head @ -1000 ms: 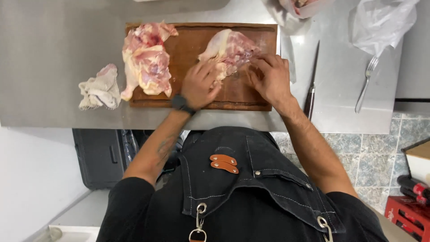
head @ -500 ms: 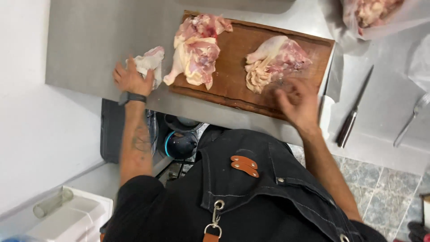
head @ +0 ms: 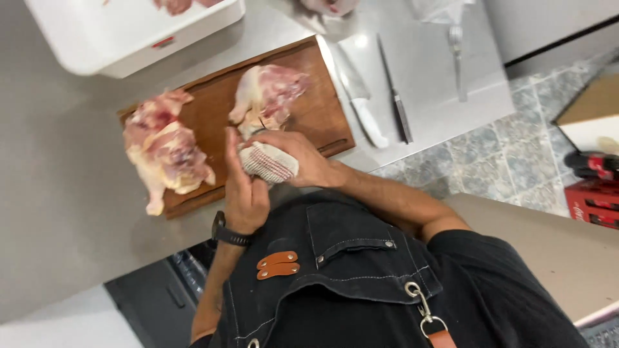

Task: Cutting and deboning raw chicken pieces on a wooden board using a knife

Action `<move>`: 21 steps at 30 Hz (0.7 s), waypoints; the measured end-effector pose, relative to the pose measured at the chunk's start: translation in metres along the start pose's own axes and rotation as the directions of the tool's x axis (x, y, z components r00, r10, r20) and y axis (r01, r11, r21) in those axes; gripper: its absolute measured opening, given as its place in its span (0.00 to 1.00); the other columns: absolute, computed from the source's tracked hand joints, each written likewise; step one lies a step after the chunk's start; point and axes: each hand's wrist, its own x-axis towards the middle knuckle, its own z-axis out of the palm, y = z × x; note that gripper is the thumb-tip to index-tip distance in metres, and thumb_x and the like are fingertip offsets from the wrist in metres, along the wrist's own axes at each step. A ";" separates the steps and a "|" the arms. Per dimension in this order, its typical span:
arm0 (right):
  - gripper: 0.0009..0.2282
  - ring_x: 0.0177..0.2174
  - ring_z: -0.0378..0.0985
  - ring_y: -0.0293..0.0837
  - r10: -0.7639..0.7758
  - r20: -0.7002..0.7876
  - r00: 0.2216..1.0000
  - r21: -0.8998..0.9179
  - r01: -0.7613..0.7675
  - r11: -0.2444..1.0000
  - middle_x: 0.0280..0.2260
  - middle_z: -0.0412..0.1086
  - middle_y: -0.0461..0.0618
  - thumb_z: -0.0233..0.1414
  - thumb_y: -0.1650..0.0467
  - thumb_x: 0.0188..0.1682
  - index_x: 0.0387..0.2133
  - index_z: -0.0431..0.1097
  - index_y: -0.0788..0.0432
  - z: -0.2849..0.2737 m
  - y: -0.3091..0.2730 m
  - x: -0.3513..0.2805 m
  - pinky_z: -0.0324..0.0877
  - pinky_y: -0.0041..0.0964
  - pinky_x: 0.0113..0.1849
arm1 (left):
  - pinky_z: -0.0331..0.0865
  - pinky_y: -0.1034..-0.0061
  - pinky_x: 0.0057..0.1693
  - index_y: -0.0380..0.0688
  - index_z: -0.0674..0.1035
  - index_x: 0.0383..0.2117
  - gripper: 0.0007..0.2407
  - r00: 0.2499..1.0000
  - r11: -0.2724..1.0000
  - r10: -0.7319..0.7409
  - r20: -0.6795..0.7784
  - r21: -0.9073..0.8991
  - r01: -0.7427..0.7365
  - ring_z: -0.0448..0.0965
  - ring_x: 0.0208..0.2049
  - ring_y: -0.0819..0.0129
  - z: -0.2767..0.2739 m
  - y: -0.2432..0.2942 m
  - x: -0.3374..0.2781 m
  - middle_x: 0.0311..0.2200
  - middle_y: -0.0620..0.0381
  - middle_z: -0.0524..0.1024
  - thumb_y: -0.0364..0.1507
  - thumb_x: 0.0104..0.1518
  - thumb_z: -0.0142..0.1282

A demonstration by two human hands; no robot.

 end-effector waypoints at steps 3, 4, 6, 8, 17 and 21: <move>0.29 0.43 0.86 0.49 -0.009 -0.064 0.998 -0.174 -0.003 0.985 0.44 0.80 0.46 0.67 0.53 0.44 0.57 0.75 0.51 -0.038 0.037 -0.037 0.77 0.43 0.47 | 0.51 0.38 0.76 0.33 0.44 0.77 0.36 0.969 0.977 0.198 0.150 -0.114 -0.182 0.55 0.74 0.27 0.044 -0.010 0.019 0.75 0.22 0.52 0.34 0.63 0.40; 0.29 0.43 0.86 0.49 -0.005 -0.069 0.998 -0.182 -0.007 0.983 0.44 0.80 0.46 0.67 0.53 0.44 0.57 0.75 0.51 -0.054 0.032 -0.044 0.77 0.43 0.47 | 0.51 0.38 0.76 0.33 0.44 0.77 0.36 0.967 0.975 0.202 0.154 -0.122 -0.185 0.55 0.74 0.27 0.054 -0.005 0.024 0.75 0.22 0.52 0.34 0.63 0.40; 0.24 0.33 0.84 0.59 -0.158 -0.071 0.985 -0.561 0.092 0.822 0.35 0.81 0.57 0.71 0.63 0.44 0.53 0.76 0.58 -0.086 0.021 -0.058 0.79 0.51 0.38 | 0.65 0.34 0.65 0.35 0.49 0.77 0.32 0.954 0.980 0.176 0.242 -0.129 -0.148 0.67 0.64 0.18 0.075 0.006 0.035 0.70 0.21 0.62 0.23 0.64 0.41; 0.13 0.28 0.75 0.52 -0.001 -0.327 0.945 -0.497 -0.171 0.850 0.29 0.76 0.57 0.66 0.68 0.46 0.41 0.77 0.62 -0.135 0.013 -0.080 0.72 0.49 0.37 | 0.73 0.42 0.59 0.36 0.59 0.75 0.28 0.956 0.977 0.211 0.203 -0.043 -0.207 0.75 0.58 0.25 0.091 0.007 0.045 0.65 0.26 0.69 0.28 0.67 0.49; 0.28 0.38 0.78 0.62 0.008 -0.455 0.891 -0.798 -0.412 0.439 0.54 0.65 0.66 0.64 0.74 0.53 0.66 0.60 0.64 -0.288 0.020 -0.122 0.70 0.60 0.42 | 0.73 0.56 0.58 0.42 0.84 0.52 0.14 0.976 0.843 0.216 -0.002 0.506 -0.186 0.80 0.49 0.49 0.085 -0.082 0.031 0.48 0.49 0.83 0.37 0.67 0.62; 0.28 0.31 0.84 0.61 0.209 -0.444 0.871 -0.827 -0.488 0.280 0.38 0.75 0.57 0.66 0.64 0.53 0.67 0.73 0.59 -0.244 0.082 -0.147 0.77 0.57 0.33 | 0.69 0.55 0.56 0.45 0.80 0.58 0.16 0.911 0.597 0.413 -0.008 0.757 -0.264 0.73 0.58 0.45 0.073 -0.132 0.068 0.56 0.51 0.76 0.36 0.67 0.60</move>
